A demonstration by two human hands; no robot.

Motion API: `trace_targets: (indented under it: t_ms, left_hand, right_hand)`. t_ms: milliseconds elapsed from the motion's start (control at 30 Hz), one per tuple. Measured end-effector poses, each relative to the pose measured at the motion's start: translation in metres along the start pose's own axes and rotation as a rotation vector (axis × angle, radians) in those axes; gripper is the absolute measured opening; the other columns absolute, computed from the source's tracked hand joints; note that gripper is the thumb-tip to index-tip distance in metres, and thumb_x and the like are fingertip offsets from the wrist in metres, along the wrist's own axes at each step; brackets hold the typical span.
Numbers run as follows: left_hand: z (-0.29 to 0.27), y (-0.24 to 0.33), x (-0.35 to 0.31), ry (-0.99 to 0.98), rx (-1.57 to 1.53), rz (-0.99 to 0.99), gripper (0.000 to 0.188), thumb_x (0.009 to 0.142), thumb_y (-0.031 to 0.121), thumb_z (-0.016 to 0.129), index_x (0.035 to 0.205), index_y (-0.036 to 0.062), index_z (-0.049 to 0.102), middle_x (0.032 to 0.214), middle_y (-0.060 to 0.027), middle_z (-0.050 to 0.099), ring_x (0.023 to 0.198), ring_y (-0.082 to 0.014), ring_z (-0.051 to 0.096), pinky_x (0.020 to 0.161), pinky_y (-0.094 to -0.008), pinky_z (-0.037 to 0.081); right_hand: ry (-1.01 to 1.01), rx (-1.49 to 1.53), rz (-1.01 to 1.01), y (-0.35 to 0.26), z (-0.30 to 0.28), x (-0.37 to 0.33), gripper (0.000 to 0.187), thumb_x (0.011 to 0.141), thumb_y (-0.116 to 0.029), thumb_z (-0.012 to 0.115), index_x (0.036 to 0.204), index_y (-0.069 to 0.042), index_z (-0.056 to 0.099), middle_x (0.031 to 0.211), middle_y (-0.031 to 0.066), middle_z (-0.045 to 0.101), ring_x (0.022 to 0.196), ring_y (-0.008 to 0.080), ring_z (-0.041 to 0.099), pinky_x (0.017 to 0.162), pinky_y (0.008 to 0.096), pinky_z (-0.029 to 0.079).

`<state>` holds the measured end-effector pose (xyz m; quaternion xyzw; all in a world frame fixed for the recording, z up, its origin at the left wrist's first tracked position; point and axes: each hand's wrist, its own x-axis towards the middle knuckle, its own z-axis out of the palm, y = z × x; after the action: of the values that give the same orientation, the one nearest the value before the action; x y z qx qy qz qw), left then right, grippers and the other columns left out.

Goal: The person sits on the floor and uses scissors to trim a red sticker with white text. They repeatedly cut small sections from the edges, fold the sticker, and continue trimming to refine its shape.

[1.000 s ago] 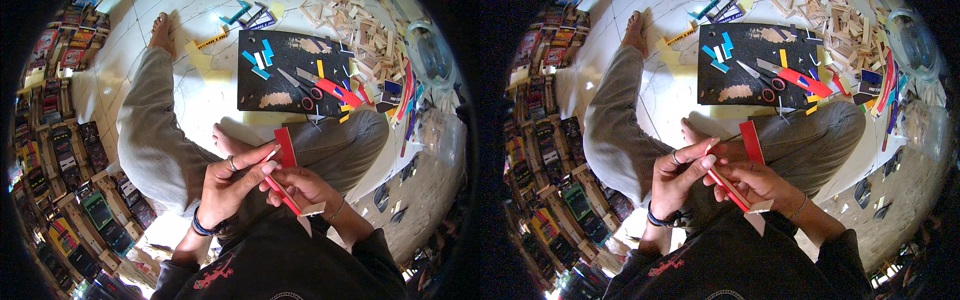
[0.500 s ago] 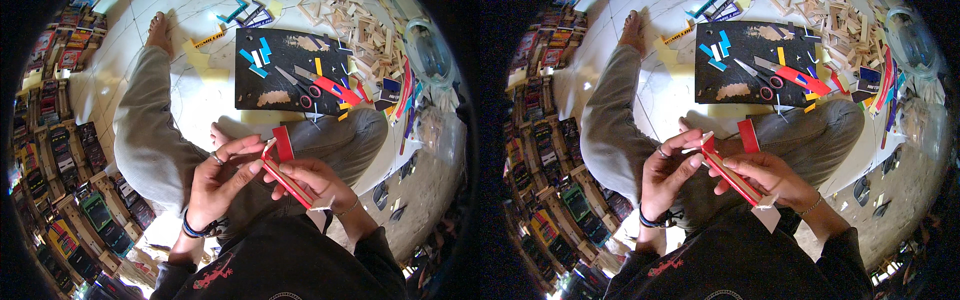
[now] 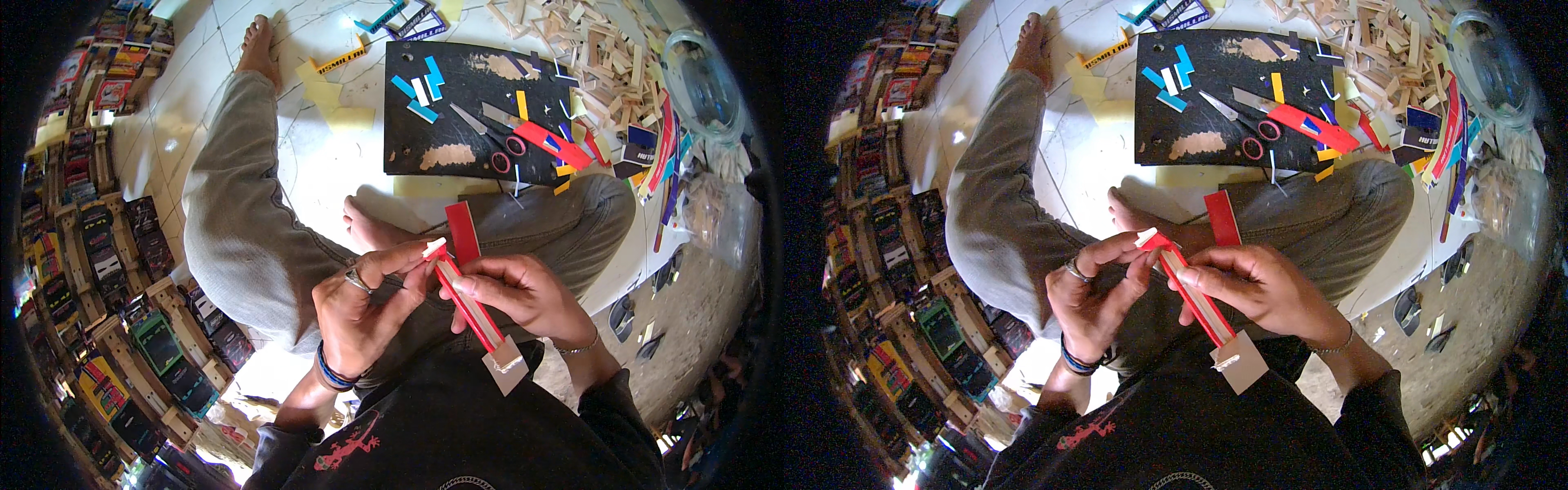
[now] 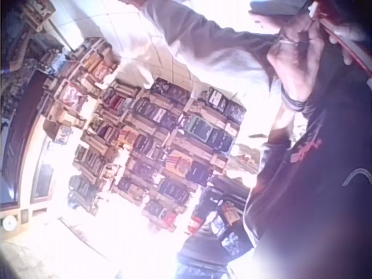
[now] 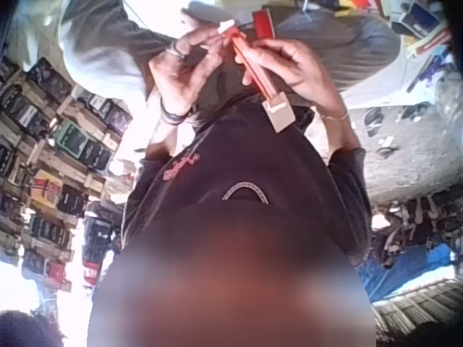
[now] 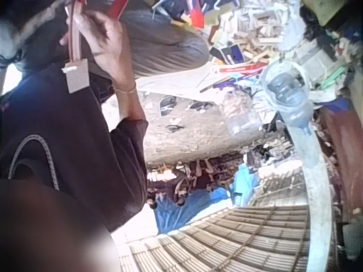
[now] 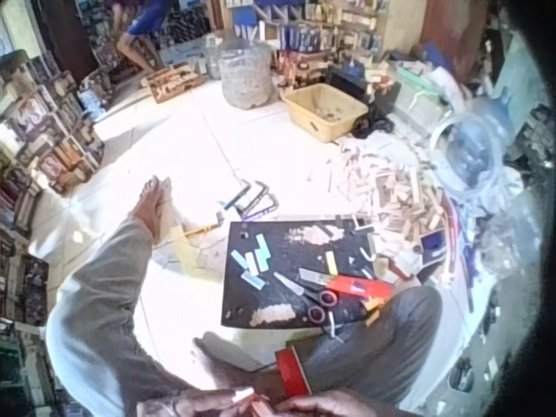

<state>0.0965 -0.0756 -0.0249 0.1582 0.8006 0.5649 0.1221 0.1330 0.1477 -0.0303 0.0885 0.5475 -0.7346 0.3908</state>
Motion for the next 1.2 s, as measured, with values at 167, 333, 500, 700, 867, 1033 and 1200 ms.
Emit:
trace_targets:
  t_ms: [167, 333, 500, 700, 867, 1033, 1200]
  left_hand:
    - [0.001, -0.001, 0.002, 0.0, -0.202, -0.216, 0.036, 0.087, 0.001, 0.075, 0.122, 0.0009, 0.066, 0.11, -0.0125, 0.074, 0.102, -0.0197, 0.072, 0.089, -0.0307, 0.055]
    - [0.003, -0.007, 0.004, -0.058, -0.314, -0.109, 0.034, 0.089, 0.0, 0.073, 0.122, -0.0017, 0.064, 0.114, -0.0136, 0.072, 0.105, -0.0187, 0.067, 0.094, -0.0306, 0.051]
    - [0.004, -0.008, 0.003, 0.03, -0.172, -0.051, 0.017, 0.091, 0.0, 0.071, 0.108, 0.0, 0.072, 0.099, -0.0118, 0.075, 0.09, -0.0166, 0.071, 0.083, -0.0293, 0.055]
    - [0.003, -0.011, 0.002, -0.045, -0.572, -0.268, 0.023, 0.092, 0.002, 0.07, 0.115, -0.0037, 0.068, 0.103, -0.013, 0.075, 0.093, -0.0154, 0.072, 0.084, -0.0289, 0.058]
    - [-0.002, -0.013, -0.002, -0.082, -0.705, -0.339, 0.022, 0.092, 0.001, 0.069, 0.114, -0.0033, 0.068, 0.1, -0.0125, 0.075, 0.091, -0.0156, 0.072, 0.083, -0.0287, 0.059]
    - [-0.006, -0.008, -0.004, -0.101, -0.736, -0.351, 0.019, 0.092, 0.001, 0.07, 0.111, -0.0031, 0.069, 0.099, -0.0136, 0.075, 0.091, -0.0177, 0.072, 0.082, -0.0307, 0.059]
    - [-0.009, -0.002, -0.004, -0.132, -0.657, -0.419, 0.015, 0.092, 0.002, 0.071, 0.105, -0.0044, 0.069, 0.099, -0.0168, 0.074, 0.089, -0.0222, 0.073, 0.083, -0.0361, 0.06]
  right_hand:
    - [-0.081, 0.128, 0.051, -0.004, -0.008, 0.003, 0.034, 0.106, -0.028, 0.053, 0.12, -0.001, 0.067, 0.092, 0.0076, 0.074, 0.086, 0.0116, 0.069, 0.08, 0.0264, 0.053]
    - [-0.164, 0.144, 0.038, -0.001, -0.007, 0.008, 0.036, 0.107, -0.03, 0.052, 0.121, 0.0, 0.066, 0.094, 0.0095, 0.073, 0.089, 0.0127, 0.069, 0.084, 0.0269, 0.052]
    - [0.091, -0.491, -0.084, 0.009, -0.015, 0.019, 0.029, 0.104, -0.028, 0.057, 0.114, -0.003, 0.069, 0.093, 0.0078, 0.074, 0.085, 0.0165, 0.07, 0.079, 0.0309, 0.053]
    - [0.979, -1.383, -0.427, 0.016, -0.064, 0.056, 0.026, 0.092, -0.031, 0.069, 0.109, -0.012, 0.065, 0.1, 0.0123, 0.064, 0.091, 0.034, 0.066, 0.075, 0.0472, 0.052]
    - [0.998, -1.341, -0.35, 0.019, -0.08, 0.064, 0.026, 0.089, -0.03, 0.072, 0.104, -0.011, 0.061, 0.103, 0.0118, 0.061, 0.09, 0.0361, 0.065, 0.074, 0.0476, 0.052]
    - [1.0, -1.358, -0.34, 0.016, -0.087, 0.061, 0.032, 0.087, -0.029, 0.075, 0.104, -0.007, 0.059, 0.104, 0.0121, 0.06, 0.09, 0.0368, 0.065, 0.075, 0.0465, 0.052]
    - [0.979, -1.345, -0.241, 0.018, -0.089, 0.055, 0.031, 0.086, -0.027, 0.076, 0.097, -0.002, 0.061, 0.103, 0.0121, 0.06, 0.091, 0.036, 0.065, 0.075, 0.0467, 0.052]
